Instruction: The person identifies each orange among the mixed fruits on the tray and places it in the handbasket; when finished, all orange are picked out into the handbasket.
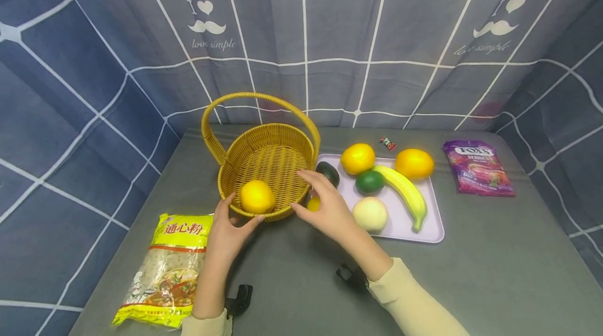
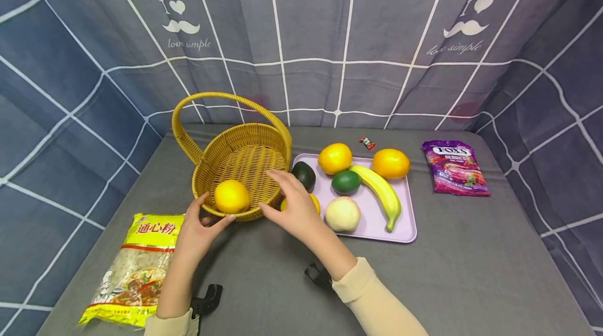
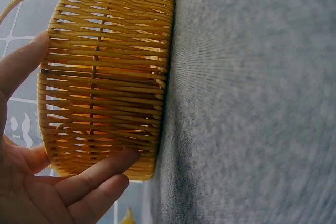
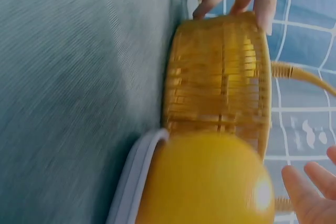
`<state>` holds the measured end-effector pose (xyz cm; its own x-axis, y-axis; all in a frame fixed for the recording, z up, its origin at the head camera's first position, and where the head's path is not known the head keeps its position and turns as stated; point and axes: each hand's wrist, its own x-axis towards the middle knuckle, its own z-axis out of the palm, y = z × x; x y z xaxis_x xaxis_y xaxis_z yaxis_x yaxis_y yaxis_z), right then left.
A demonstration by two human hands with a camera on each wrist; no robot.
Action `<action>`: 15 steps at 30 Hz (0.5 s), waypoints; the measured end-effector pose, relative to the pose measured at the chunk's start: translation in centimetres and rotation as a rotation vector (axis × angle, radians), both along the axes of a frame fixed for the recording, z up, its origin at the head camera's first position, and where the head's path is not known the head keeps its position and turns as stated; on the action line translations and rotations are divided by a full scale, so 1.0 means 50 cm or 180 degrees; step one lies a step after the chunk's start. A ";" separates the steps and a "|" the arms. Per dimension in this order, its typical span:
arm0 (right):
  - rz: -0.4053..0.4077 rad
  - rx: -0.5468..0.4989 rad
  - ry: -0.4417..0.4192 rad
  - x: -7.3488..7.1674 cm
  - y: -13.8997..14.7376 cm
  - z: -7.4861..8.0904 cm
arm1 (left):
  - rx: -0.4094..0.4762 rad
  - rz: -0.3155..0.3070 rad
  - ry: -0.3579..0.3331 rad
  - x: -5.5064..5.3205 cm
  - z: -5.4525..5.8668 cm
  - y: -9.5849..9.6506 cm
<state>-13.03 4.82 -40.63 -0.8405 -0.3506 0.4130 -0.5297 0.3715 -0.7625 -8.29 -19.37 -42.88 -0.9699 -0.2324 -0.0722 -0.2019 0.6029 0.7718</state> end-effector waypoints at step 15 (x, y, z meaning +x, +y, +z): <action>-0.0719 0.0499 -0.0393 0.022 0.091 -0.030 | -0.0043 0.0013 0.0007 -0.002 -0.005 -0.001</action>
<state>-11.95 9.37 -42.15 -0.9450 -0.2005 0.2584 -0.3271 0.5878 -0.7400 -8.40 -19.42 -43.10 -0.9692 -0.2371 -0.0671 -0.2027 0.6124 0.7641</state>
